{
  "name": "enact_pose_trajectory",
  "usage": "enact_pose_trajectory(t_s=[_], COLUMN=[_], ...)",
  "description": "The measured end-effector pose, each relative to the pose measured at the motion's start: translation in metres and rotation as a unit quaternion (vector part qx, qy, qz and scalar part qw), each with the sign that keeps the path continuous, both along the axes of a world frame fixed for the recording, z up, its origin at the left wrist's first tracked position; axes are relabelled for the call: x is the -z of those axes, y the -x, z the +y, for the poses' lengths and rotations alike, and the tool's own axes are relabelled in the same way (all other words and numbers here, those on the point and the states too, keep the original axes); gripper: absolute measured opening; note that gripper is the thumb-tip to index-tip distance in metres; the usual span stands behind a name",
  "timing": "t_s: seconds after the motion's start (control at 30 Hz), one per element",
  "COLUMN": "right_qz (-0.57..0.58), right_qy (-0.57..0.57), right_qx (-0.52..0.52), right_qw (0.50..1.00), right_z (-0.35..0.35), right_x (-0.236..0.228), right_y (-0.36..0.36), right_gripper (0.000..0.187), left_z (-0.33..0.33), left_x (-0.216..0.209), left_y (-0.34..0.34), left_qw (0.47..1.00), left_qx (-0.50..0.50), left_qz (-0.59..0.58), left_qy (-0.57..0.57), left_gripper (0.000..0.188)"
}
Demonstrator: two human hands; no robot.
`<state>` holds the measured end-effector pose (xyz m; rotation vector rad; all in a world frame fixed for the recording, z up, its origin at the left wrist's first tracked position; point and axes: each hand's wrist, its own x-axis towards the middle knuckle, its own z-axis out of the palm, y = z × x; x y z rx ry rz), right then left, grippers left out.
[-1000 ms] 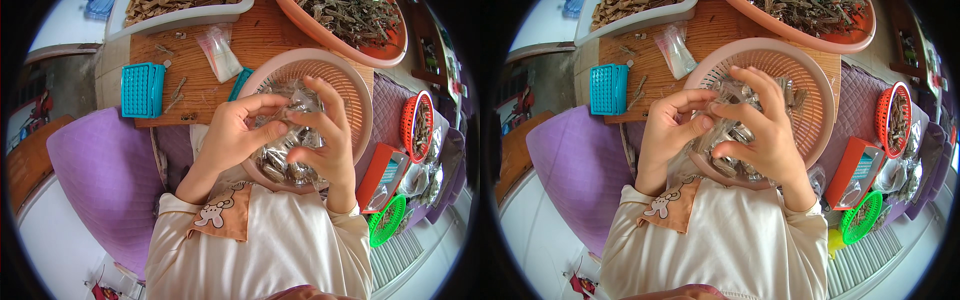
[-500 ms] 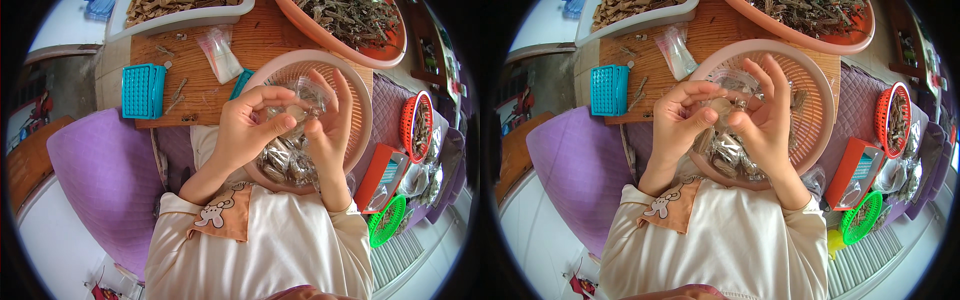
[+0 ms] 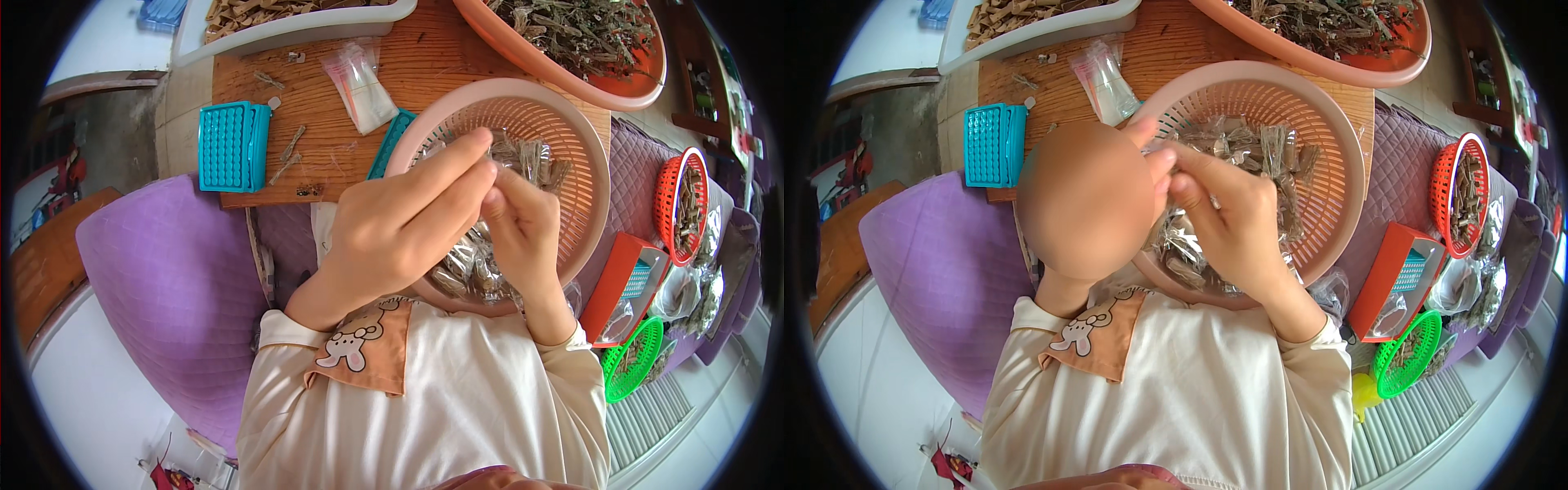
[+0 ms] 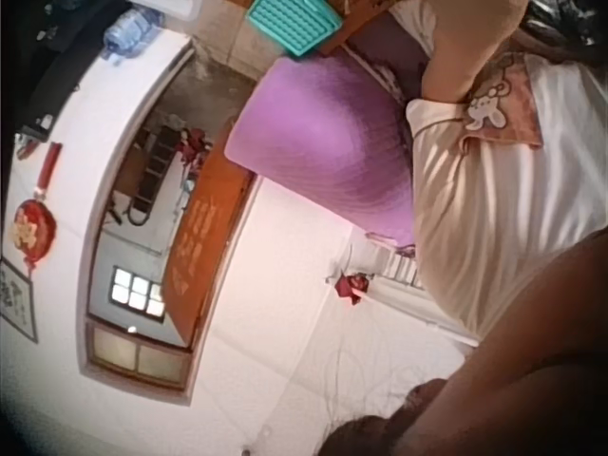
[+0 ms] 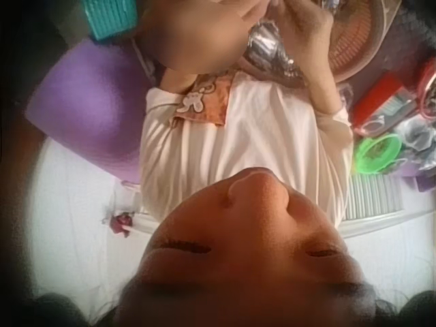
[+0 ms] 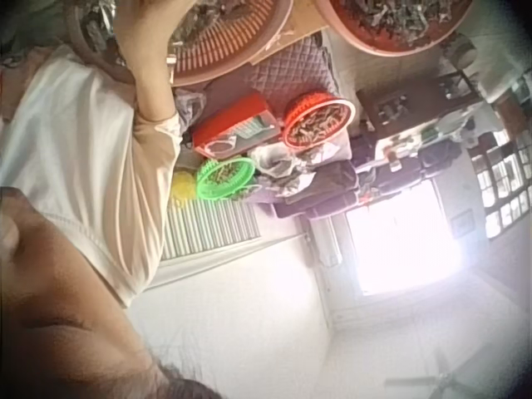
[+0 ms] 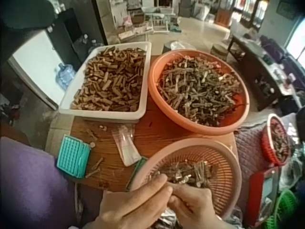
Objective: The person sits at a table and packs dried herbs into small clear plastic bags. They pick up a bundle of herbs, place it into a bag, and seal it before placing the finished package into a pink basket. The process is repeated continuously with multiple bundles.
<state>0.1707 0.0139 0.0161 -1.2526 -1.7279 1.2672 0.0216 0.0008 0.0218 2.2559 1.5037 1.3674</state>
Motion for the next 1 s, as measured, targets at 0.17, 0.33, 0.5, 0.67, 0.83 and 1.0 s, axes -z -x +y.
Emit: enact_pose_trajectory(t_s=[0.17,0.33,0.5,0.67,0.83,1.0], right_qz=[-0.113,-0.155,-0.052,0.192,0.259,0.214], right_qy=[-0.195,-0.28,-0.147,0.03,0.118,0.118], right_qx=[-0.041,-0.068,-0.026,0.08,0.07,0.033], right_qw=[0.973,0.945,0.987,0.978,0.956,0.969], right_z=[0.004,0.004,-0.001,0.0,-0.001,-0.002], right_x=[0.0,0.004,-0.001,0.005,0.009,0.011], right_y=[0.0,-0.002,-0.01,-0.009,-0.013,-0.017], right_gripper=[0.024,0.03,0.021,0.017,0.019,0.02], left_z=[0.005,0.01,0.026,0.008,0.002,0.01], left_x=[0.0,0.005,0.024,0.017,0.029,0.017], left_y=[0.001,0.006,0.046,0.031,0.007,0.004], left_qw=[0.996,0.979,0.917,0.763,0.846,0.904], left_qx=[0.008,0.029,-0.104,0.065,0.14,0.125], left_qz=[0.01,-0.073,-0.366,-0.586,-0.436,-0.251], left_qy=[0.087,0.186,0.119,0.265,0.272,0.323], left_gripper=[0.015,0.004,0.01,0.012,0.007,0.02])
